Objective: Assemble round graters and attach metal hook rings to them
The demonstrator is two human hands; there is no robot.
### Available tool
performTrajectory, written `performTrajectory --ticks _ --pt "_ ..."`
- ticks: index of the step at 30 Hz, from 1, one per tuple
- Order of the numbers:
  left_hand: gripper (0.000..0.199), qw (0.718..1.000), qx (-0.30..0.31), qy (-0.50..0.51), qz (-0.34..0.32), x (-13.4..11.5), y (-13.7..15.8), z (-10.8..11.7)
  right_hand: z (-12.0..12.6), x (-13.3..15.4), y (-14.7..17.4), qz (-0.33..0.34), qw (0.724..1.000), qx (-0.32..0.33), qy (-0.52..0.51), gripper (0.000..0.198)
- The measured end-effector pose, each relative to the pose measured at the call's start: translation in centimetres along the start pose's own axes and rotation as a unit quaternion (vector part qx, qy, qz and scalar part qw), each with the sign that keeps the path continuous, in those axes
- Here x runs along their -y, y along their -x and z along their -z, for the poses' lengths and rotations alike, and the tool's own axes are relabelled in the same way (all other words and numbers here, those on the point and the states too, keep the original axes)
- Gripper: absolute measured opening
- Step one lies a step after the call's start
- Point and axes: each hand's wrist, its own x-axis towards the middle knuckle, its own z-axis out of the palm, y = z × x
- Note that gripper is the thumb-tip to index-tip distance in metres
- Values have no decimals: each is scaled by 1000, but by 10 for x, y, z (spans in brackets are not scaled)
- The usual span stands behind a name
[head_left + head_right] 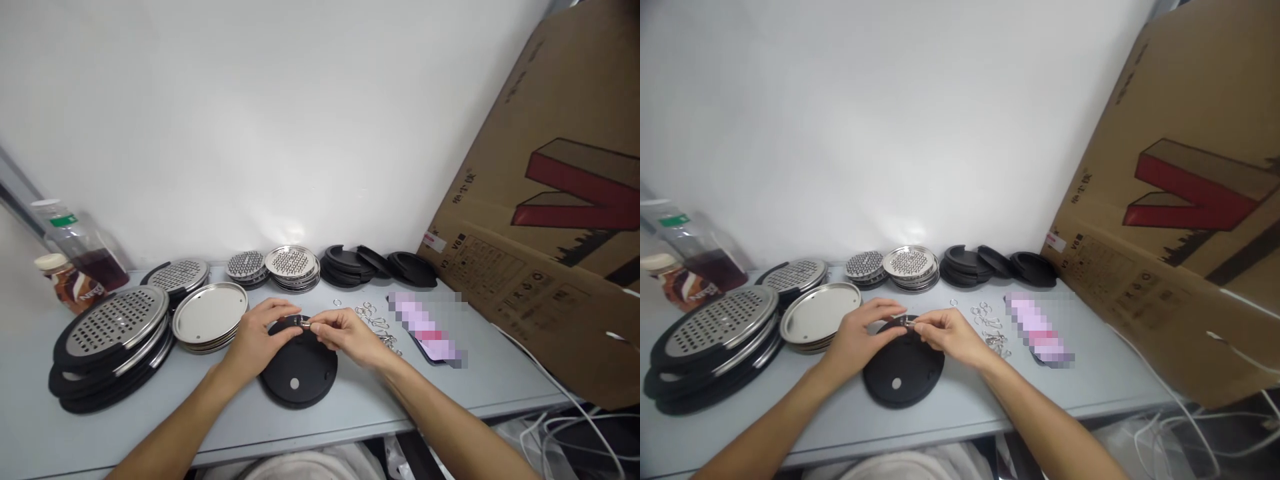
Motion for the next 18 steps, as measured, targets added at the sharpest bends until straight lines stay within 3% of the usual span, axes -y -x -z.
performTrajectory --ticks 2,4,8,11,14,18 --pt "37 999 -9 18 32 -1 0 1 2 -1 -2 4 1000 -22 -6 41" --pt "30 996 -24 49 64 -3 -1 2 1 -2 -3 27 998 -56 8 37" --pt "16 990 -5 100 100 -7 -1 2 -8 -7 0 122 980 -116 108 29" --pt "14 987 13 124 99 -10 1 -2 -16 -12 3 189 955 -121 193 23" --pt "9 994 0 91 58 -13 2 -3 -20 -13 3 199 954 -121 191 18" --pt "14 995 -13 -6 -95 -13 2 -2 -15 -5 3 193 967 -136 98 26"
